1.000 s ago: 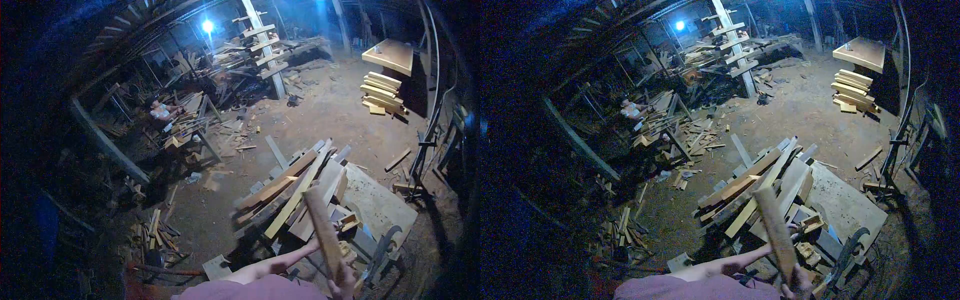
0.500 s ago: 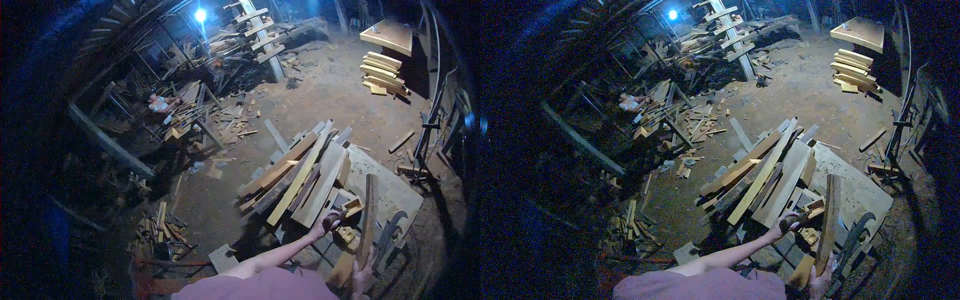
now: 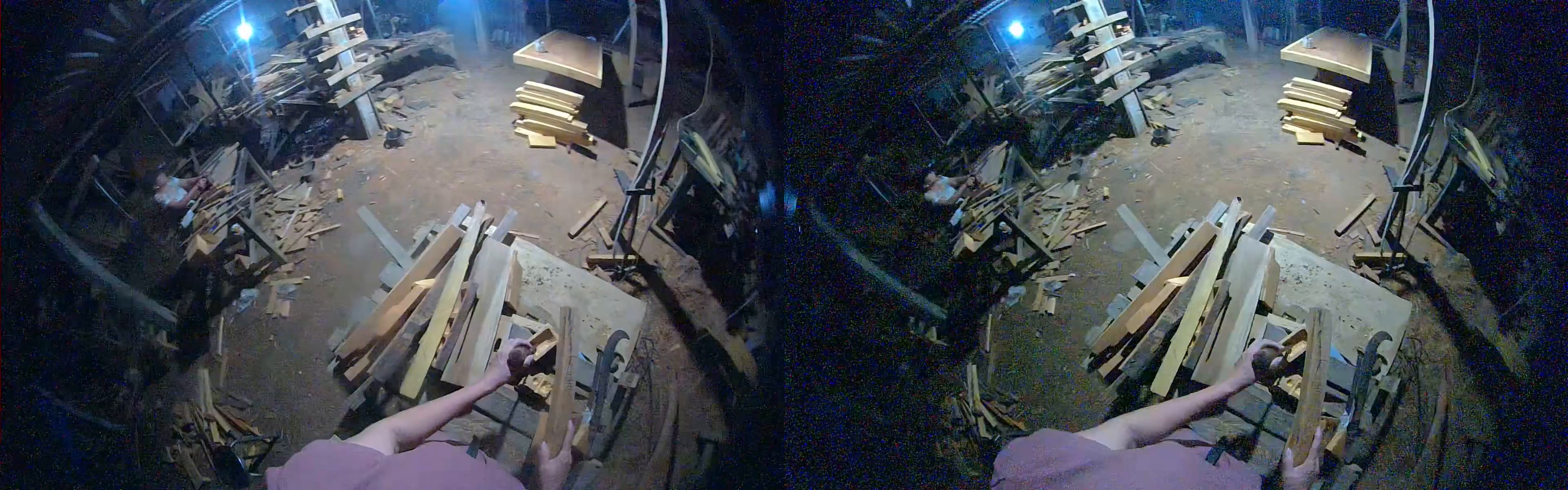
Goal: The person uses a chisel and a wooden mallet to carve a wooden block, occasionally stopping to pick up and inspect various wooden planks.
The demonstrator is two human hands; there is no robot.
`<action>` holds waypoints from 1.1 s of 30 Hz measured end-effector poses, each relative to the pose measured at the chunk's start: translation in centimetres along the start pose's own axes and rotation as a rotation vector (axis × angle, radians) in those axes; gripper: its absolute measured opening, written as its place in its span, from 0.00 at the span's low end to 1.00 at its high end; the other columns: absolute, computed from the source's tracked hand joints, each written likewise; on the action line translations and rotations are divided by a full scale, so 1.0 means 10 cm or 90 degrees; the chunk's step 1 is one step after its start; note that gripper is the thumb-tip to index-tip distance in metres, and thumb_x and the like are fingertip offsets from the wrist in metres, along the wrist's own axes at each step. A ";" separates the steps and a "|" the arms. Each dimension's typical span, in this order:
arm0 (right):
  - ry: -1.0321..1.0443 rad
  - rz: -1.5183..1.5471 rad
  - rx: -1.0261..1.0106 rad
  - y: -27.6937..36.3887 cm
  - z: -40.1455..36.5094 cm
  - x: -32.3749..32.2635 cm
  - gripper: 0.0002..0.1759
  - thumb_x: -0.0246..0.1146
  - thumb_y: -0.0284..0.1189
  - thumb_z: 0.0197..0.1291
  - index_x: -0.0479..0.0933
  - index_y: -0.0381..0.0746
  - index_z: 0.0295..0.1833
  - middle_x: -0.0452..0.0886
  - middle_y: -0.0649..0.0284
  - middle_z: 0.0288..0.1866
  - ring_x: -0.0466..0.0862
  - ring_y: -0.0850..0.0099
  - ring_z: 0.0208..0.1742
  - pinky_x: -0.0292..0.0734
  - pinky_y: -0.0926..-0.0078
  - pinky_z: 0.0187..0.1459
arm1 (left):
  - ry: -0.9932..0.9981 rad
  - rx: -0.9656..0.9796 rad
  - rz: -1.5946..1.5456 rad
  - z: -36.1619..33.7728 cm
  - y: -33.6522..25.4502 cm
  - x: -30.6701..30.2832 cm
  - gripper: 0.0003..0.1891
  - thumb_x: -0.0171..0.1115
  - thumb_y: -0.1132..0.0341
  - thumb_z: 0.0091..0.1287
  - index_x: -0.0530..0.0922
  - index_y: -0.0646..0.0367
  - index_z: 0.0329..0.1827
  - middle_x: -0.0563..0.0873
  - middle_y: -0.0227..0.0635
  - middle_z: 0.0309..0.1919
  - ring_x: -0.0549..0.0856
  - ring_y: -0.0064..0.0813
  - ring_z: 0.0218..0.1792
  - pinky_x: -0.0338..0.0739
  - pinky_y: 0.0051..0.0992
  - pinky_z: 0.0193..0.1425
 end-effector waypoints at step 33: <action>-0.161 0.129 0.230 -1.03 -0.20 -0.53 0.39 0.59 0.34 0.56 0.51 0.38 0.70 0.57 0.52 0.70 0.56 0.59 0.71 0.50 0.65 0.68 | 0.268 0.269 0.118 0.60 -0.66 1.84 0.18 0.64 0.64 0.53 0.70 0.55 0.46 0.79 0.43 0.26 0.81 0.44 0.31 0.73 0.36 0.33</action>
Point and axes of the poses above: each hand's wrist, its own z-axis towards the middle knuckle, its own x-axis out of the palm, y = z × x, the point moved 8 cm from there along z, towards the middle knuckle
